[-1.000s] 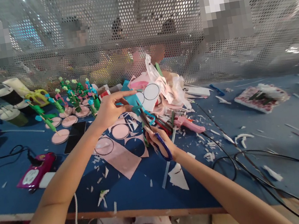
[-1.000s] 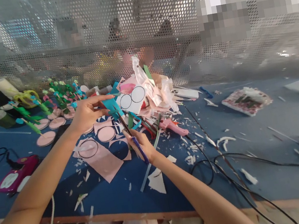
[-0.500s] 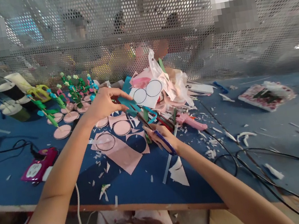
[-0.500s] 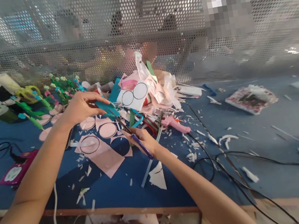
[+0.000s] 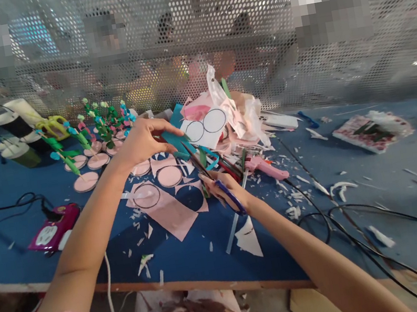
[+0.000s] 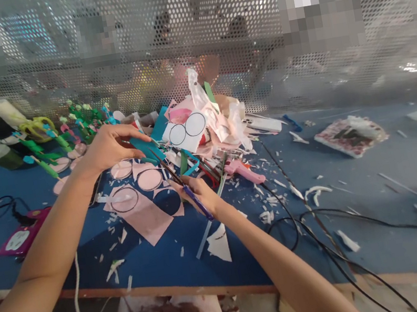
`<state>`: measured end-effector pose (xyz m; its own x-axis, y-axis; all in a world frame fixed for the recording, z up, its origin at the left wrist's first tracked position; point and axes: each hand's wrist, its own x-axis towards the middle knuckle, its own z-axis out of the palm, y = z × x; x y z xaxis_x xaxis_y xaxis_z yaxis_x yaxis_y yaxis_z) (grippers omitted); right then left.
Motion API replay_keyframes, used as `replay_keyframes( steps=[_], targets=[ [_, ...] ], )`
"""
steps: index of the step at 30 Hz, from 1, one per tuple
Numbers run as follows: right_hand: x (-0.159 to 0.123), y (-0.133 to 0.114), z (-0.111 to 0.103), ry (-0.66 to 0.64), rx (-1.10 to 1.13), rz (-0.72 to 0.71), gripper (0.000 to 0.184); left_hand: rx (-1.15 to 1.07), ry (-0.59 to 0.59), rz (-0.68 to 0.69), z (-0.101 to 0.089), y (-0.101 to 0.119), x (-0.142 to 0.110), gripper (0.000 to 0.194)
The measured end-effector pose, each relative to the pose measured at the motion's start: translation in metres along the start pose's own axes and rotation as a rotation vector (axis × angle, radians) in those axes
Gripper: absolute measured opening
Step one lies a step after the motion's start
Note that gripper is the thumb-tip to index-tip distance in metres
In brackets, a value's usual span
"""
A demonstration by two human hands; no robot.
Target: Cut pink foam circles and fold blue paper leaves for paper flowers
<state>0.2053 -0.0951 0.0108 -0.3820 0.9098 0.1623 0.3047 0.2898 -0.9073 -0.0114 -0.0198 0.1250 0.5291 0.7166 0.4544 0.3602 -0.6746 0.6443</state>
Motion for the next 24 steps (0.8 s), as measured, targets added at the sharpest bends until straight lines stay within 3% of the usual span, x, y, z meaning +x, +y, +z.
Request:
replay_keyframes(
  steps=[24],
  targets=[
    [-0.0025,-0.0087,0.0022,0.012,0.043,0.031,0.046,0.029,-0.012,0.028,0.0013,-0.0046,0.0007,0.039]
  ],
)
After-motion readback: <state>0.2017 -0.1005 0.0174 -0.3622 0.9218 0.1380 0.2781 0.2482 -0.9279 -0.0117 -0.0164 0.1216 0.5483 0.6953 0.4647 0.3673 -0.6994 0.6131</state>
